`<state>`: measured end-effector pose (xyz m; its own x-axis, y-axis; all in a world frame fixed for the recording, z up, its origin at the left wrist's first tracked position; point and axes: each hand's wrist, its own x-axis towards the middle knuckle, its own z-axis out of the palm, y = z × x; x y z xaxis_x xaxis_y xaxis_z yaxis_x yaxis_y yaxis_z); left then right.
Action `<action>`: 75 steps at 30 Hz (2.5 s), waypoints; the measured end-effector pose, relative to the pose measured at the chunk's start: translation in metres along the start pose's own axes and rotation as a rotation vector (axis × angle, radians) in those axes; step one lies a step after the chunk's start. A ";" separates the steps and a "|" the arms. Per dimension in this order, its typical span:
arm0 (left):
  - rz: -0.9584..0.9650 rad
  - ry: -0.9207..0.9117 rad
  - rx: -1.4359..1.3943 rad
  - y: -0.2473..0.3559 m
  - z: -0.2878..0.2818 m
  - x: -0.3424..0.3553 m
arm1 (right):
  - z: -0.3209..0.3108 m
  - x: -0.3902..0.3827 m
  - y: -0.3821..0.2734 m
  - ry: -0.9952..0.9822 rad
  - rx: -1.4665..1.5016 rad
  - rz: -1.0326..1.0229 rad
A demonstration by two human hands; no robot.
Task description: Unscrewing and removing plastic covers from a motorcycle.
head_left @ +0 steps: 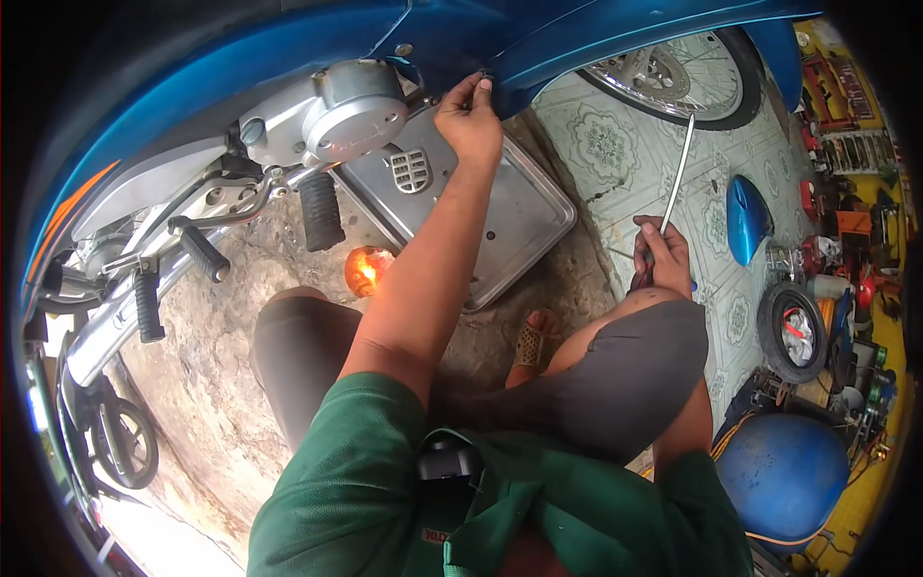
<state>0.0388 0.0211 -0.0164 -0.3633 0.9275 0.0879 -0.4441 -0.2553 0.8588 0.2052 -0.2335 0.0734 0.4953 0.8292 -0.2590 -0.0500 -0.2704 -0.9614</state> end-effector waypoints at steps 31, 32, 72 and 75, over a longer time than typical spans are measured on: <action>-0.037 0.083 0.055 0.003 0.004 -0.001 | -0.007 0.013 0.018 0.003 0.043 0.104; -0.037 0.057 0.043 0.003 0.002 -0.001 | -0.006 0.012 0.017 0.010 0.033 0.108; -0.363 0.054 -0.076 0.005 -0.013 -0.002 | -0.013 -0.004 -0.058 -0.394 -0.351 -0.018; -0.406 -0.044 -0.192 0.041 -0.006 -0.007 | 0.011 -0.016 -0.098 -0.420 -0.656 -0.153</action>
<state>0.0184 0.0026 0.0150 -0.0947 0.9726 -0.2122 -0.6892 0.0898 0.7190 0.1926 -0.2147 0.1711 0.0798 0.9604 -0.2669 0.5779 -0.2627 -0.7726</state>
